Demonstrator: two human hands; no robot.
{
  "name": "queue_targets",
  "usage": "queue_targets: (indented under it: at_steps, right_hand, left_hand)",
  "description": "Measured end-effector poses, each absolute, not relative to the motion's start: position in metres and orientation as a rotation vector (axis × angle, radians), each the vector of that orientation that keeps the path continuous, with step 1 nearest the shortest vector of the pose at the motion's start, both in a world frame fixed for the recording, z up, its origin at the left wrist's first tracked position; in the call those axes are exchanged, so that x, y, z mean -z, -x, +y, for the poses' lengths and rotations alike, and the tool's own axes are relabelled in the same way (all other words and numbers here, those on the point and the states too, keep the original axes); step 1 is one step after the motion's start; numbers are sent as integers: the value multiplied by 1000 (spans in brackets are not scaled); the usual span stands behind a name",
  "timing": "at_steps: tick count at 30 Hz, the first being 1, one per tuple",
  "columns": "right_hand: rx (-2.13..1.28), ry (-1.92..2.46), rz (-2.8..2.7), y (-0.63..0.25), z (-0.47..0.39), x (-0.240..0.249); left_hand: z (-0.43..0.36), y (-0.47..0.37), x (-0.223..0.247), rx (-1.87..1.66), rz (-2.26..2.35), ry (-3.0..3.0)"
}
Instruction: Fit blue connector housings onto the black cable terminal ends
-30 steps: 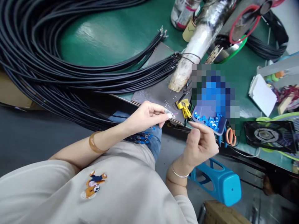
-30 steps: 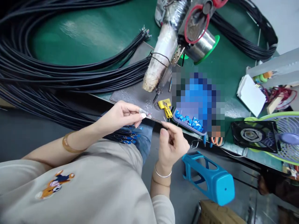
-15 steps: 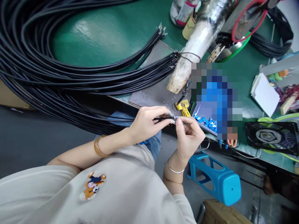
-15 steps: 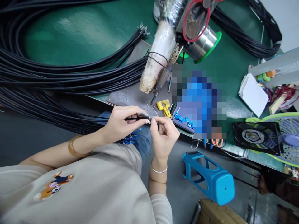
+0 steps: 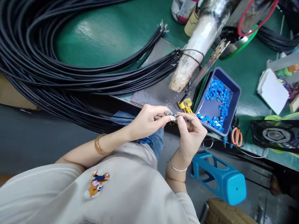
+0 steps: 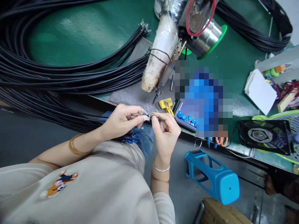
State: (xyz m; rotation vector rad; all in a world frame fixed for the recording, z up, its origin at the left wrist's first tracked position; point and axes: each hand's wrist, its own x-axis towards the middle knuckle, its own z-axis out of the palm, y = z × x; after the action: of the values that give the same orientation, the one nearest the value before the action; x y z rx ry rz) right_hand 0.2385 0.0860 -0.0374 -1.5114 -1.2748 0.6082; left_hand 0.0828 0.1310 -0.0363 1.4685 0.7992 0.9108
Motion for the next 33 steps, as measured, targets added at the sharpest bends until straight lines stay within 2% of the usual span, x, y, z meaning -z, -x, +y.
queue_targets:
  at_steps: [19, 22, 27, 33]
  right_hand:
    - [-740, 1499, -1180, -236, 89, 44]
    - [-654, 1517, -1224, -231, 88, 45]
    - [-132, 1462, -1459, -219, 82, 43]
    - [-235, 1493, -1425, -228, 77, 38]
  left_hand:
    - [125, -80, 48, -920, 840, -1464]
    - [125, -80, 47, -914, 825, -1399]
    - [128, -77, 45, -784, 702, -1167]
    - [132, -72, 40, -697, 677, -1128]
